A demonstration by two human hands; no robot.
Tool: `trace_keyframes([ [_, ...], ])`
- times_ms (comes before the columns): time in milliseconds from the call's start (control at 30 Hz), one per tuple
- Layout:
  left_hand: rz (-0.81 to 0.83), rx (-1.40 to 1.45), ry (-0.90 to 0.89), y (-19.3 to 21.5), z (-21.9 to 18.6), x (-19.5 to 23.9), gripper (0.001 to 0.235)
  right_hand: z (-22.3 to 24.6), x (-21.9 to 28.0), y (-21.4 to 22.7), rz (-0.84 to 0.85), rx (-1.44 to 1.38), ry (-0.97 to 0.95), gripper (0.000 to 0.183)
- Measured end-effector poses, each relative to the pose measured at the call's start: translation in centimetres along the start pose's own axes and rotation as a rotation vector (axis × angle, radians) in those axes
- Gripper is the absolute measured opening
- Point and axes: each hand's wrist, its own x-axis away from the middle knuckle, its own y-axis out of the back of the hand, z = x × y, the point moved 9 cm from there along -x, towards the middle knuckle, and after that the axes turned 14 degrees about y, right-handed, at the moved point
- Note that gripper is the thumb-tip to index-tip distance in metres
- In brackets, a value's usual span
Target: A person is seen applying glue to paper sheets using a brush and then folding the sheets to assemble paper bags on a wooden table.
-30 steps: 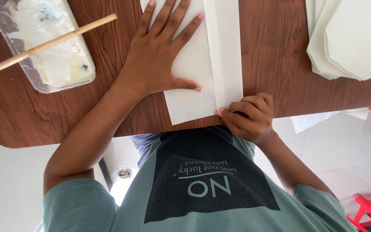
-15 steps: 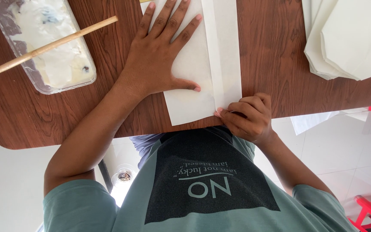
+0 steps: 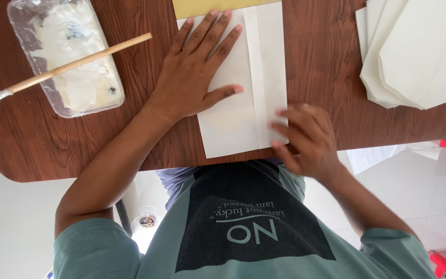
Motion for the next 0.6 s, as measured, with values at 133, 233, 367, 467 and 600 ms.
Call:
trace_keyframes([
  [133,-0.113,-0.028,-0.002,0.1,0.0,0.0,0.070,-3.6,-3.7,-3.3,0.413,0.080,-0.010,0.059],
  [233,-0.134,-0.014,-0.004,0.5,0.0,0.3,0.061,-6.3,-5.5,-6.3,0.551,0.108,0.012,0.080],
  [367,-0.128,-0.029,0.002,0.2,0.1,0.4,0.056,-8.6,-7.6,-7.6,0.533,0.037,-0.004,0.082],
  [467,-0.127,-0.024,0.022,0.3,0.2,0.2,0.053,-8.6,-7.2,-7.9,0.571,0.001,-0.045,0.087],
  [600,-0.106,-0.017,0.027,0.1,0.3,0.0,0.054,-5.9,-4.0,-7.6,0.625,-0.043,-0.064,0.094],
])
